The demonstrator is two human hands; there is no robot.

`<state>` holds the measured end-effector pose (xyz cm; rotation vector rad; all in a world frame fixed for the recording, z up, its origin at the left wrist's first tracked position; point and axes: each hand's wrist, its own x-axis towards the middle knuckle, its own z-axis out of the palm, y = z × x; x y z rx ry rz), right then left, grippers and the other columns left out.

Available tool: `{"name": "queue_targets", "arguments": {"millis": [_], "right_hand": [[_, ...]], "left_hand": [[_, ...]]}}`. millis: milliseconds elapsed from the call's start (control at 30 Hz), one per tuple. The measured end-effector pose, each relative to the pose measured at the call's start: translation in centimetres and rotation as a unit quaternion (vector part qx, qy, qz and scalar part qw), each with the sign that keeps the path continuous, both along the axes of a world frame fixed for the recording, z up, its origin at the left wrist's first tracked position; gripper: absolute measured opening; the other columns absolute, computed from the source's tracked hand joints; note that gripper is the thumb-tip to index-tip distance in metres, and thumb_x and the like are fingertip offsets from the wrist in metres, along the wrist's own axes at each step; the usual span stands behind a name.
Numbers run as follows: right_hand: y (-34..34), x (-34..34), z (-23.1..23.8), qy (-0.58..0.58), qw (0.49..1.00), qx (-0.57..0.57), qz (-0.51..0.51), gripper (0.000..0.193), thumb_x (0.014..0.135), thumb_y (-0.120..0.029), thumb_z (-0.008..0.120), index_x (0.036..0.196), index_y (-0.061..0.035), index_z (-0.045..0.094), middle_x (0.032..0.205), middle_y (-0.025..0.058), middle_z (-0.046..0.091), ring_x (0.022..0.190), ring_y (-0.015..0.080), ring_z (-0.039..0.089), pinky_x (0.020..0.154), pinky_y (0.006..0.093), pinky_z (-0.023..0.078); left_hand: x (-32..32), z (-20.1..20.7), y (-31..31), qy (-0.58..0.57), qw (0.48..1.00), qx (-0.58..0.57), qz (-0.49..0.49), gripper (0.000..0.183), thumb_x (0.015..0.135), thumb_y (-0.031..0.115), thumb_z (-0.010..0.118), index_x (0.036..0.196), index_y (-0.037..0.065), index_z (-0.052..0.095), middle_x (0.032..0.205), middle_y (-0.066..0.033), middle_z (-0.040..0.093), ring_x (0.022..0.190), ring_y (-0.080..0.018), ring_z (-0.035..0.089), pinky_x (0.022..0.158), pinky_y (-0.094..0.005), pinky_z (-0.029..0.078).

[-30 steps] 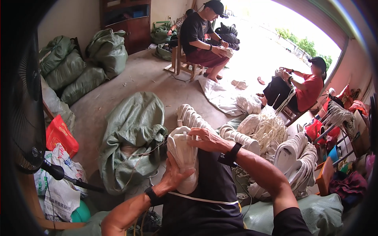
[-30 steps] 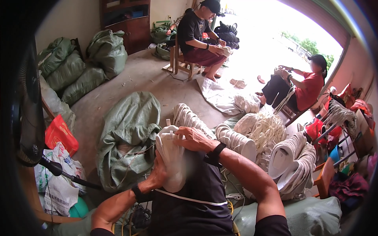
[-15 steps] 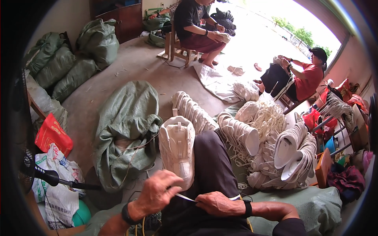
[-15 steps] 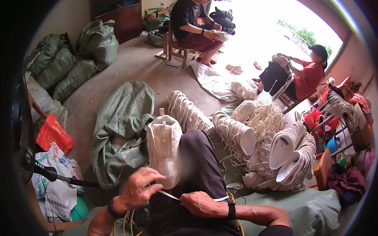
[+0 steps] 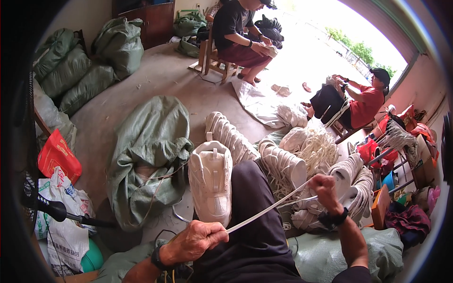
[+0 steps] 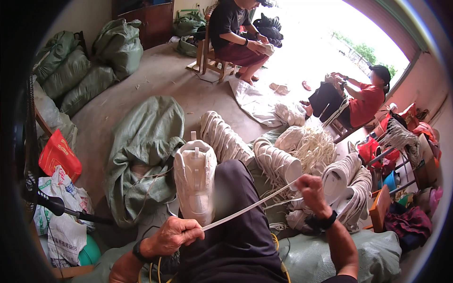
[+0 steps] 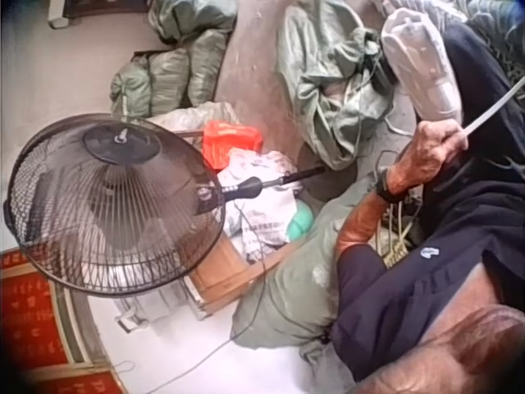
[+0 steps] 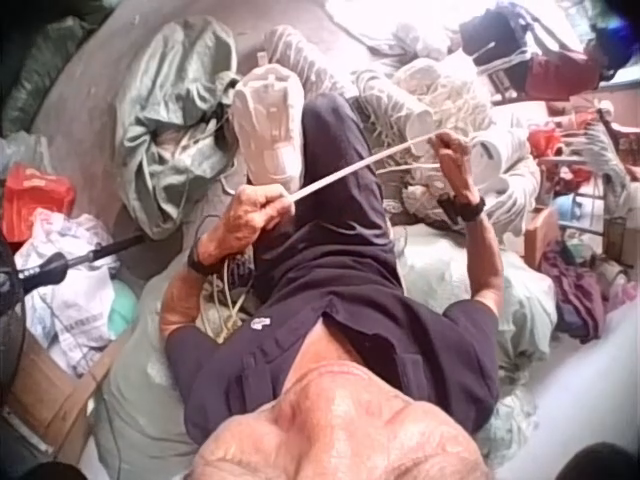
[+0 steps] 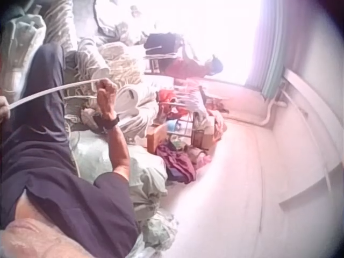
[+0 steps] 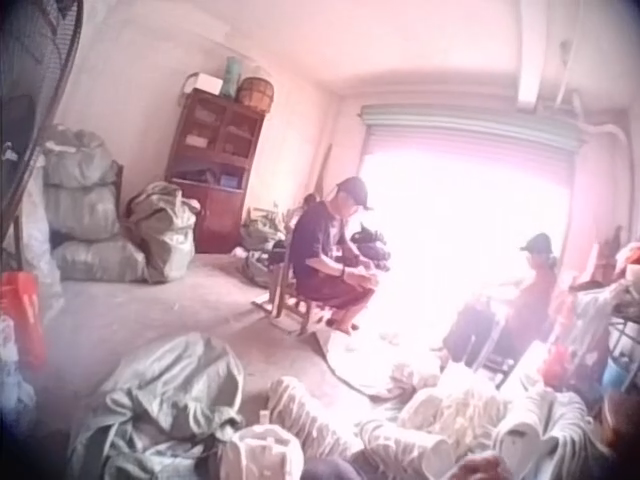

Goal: Lacing a white sneaker.

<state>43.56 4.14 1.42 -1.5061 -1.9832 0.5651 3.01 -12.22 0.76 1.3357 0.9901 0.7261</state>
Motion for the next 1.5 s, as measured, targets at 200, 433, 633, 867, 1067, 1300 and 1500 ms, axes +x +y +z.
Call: {"name": "queue_targets", "arguments": {"millis": [200, 433, 633, 867, 1067, 1300, 1500], "right_hand": [[7.4, 14.4, -4.4, -0.066, 0.977, 0.120, -0.162, 0.014, 0.078, -0.006, 0.058, 0.071, 0.0027, 0.065, 0.058, 0.0060, 0.057, 0.059, 0.0112, 0.052, 0.057, 0.0320, 0.041], [8.7, 18.7, -9.0, -0.103, 0.976, 0.128, -0.141, 0.020, 0.086, -0.009, 0.066, 0.101, 0.0032, 0.068, 0.085, 0.0082, 0.069, 0.078, 0.0166, 0.063, 0.071, 0.0323, 0.050], [-3.3, -5.4, -3.6, 0.062, 0.971, -0.050, 0.226, 0.039, 0.087, 0.001, 0.066, 0.126, -0.0030, 0.064, 0.122, 0.0132, 0.067, 0.111, 0.0237, 0.064, 0.095, 0.0340, 0.050], [-7.9, -13.6, -1.1, 0.148, 0.918, -0.154, 0.335, 0.012, 0.096, -0.009, 0.061, 0.100, 0.0005, 0.068, 0.075, 0.0091, 0.066, 0.068, 0.0185, 0.065, 0.061, 0.0314, 0.050], [-8.7, -12.3, -2.8, 0.144, 0.934, -0.117, 0.305, 0.012, 0.095, -0.010, 0.064, 0.094, 0.0013, 0.068, 0.071, 0.0088, 0.066, 0.062, 0.0173, 0.063, 0.058, 0.0313, 0.049], [-8.6, -12.1, -2.5, 0.149, 0.940, -0.151, 0.267, 0.008, 0.091, -0.003, 0.064, 0.095, 0.0037, 0.066, 0.078, 0.0171, 0.068, 0.072, 0.0251, 0.069, 0.067, 0.0357, 0.053], [-8.1, -10.8, -2.2, 0.169, 0.949, -0.203, 0.172, 0.009, 0.095, -0.008, 0.065, 0.098, -0.0004, 0.070, 0.073, 0.0027, 0.068, 0.068, 0.0072, 0.062, 0.062, 0.0252, 0.050]], "left_hand": [[-1.0, 0.6, 0.4, 0.019, 1.000, 0.006, 0.018, 0.023, 0.102, 0.015, 0.059, 0.088, -0.001, 0.068, 0.062, 0.0013, 0.055, 0.056, -0.0048, 0.049, 0.052, -0.0232, 0.038], [-0.8, 2.7, 1.0, 0.047, 0.996, -0.029, 0.077, 0.024, 0.101, 0.019, 0.060, 0.089, 0.000, 0.070, 0.061, -0.0012, 0.058, 0.057, -0.0063, 0.053, 0.053, -0.0258, 0.040], [2.7, 3.3, 2.4, 0.104, 0.993, 0.053, 0.009, 0.020, 0.096, 0.018, 0.066, 0.088, 0.001, 0.071, 0.059, -0.0036, 0.057, 0.054, -0.0075, 0.052, 0.053, -0.0302, 0.042], [3.5, 1.2, 3.2, 0.118, 0.990, 0.026, 0.070, 0.019, 0.094, 0.018, 0.069, 0.087, 0.001, 0.074, 0.060, -0.0015, 0.062, 0.055, -0.0054, 0.052, 0.052, -0.0279, 0.042], [4.1, -0.7, 3.4, 0.074, 0.996, -0.045, 0.036, 0.021, 0.094, 0.020, 0.069, 0.086, 0.001, 0.075, 0.063, 0.0009, 0.065, 0.060, -0.0041, 0.055, 0.056, -0.0255, 0.043], [4.0, -2.7, 4.4, 0.157, 0.912, 0.158, 0.345, 0.028, 0.087, 0.024, 0.079, 0.077, 0.000, 0.069, 0.067, -0.0088, 0.068, 0.061, -0.0138, 0.062, 0.060, -0.0308, 0.050], [2.5, -5.3, 5.4, 0.247, 0.928, 0.088, 0.264, 0.045, 0.080, 0.036, 0.083, 0.062, 0.000, 0.063, 0.058, -0.0148, 0.062, 0.054, -0.0253, 0.062, 0.055, -0.0393, 0.047]]}}
